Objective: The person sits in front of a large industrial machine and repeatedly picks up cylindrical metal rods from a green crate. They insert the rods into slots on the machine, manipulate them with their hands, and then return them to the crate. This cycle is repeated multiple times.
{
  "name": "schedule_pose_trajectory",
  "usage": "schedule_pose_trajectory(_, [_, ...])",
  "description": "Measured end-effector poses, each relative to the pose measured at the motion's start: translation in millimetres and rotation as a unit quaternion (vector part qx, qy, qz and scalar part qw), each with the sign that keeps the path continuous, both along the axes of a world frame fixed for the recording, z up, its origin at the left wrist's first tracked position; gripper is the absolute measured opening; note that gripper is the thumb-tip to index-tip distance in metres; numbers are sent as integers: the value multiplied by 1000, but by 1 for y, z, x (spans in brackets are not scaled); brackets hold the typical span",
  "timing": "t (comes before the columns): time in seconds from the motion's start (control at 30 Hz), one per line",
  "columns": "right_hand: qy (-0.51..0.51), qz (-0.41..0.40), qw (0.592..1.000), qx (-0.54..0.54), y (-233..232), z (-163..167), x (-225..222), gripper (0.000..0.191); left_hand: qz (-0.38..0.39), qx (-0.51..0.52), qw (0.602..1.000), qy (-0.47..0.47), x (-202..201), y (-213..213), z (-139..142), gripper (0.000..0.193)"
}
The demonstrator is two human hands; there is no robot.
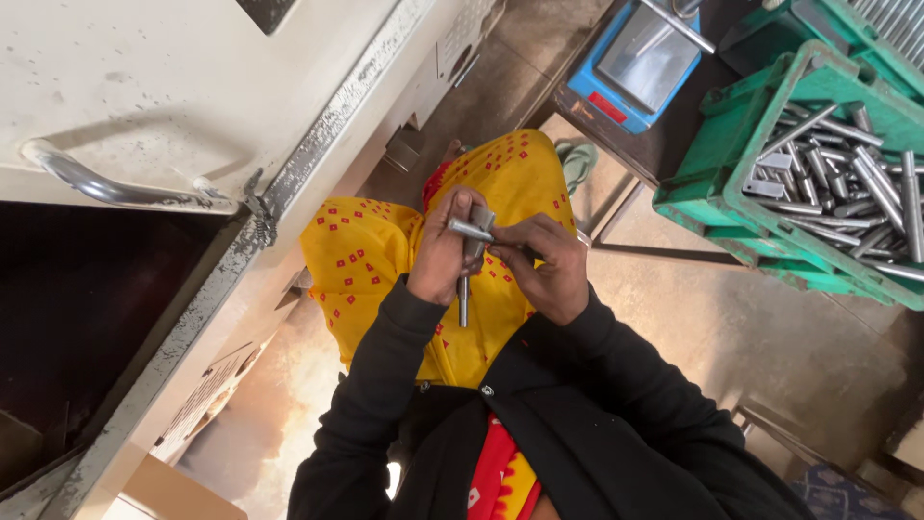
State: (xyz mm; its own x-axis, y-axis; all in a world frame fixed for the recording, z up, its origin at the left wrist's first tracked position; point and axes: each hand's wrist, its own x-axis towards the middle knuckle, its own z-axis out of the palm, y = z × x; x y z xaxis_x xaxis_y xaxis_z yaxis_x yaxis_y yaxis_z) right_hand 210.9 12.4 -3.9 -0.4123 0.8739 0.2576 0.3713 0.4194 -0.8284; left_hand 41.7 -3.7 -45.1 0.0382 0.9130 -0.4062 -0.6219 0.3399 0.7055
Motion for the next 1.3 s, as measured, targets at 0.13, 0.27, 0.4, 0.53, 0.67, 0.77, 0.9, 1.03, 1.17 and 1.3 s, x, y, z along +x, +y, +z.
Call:
schedule_pose_trajectory(0.13, [94,99,970,-200,5,-5,1,24,-22,81,996,12,-6,0,-8,36])
schedule_pose_trajectory(0.27, [-93,27,981,-167,0,-11,-12,48,-2,91,996,21,2,-3,-18,39])
schedule_pose_trajectory(0.4, [-111,-5,985,-134,-10,-16,-16,49,2,84,996,7,6,-7,-22,41])
schedule_pose_trajectory(0.53, [-67,69,986,-139,-5,-20,-3,49,-42,94,995,2,2,-7,-21,41])
schedule_pose_trajectory(0.67, [-30,118,964,-234,5,-29,7,36,-80,92,992,25,-4,-7,-24,42])
schedule_pose_trajectory(0.77, [-14,120,956,-265,3,-35,6,31,-88,71,994,-5,-4,-12,-31,40])
schedule_pose_trajectory(0.9, [-55,92,970,-217,-9,-33,-3,33,-61,135,989,2,-1,-15,-44,42])
schedule_pose_trajectory(1.03, [-203,52,974,-81,-11,-9,-6,35,-42,12,998,-51,-5,-16,-53,32])
schedule_pose_trajectory(1.17, [-79,91,993,0,1,21,2,31,3,-39,995,-91,-11,-19,-56,30])
schedule_pose_trajectory(1.3, [-72,85,994,-12,3,26,-7,34,36,-54,985,-158,-9,-20,-50,29])
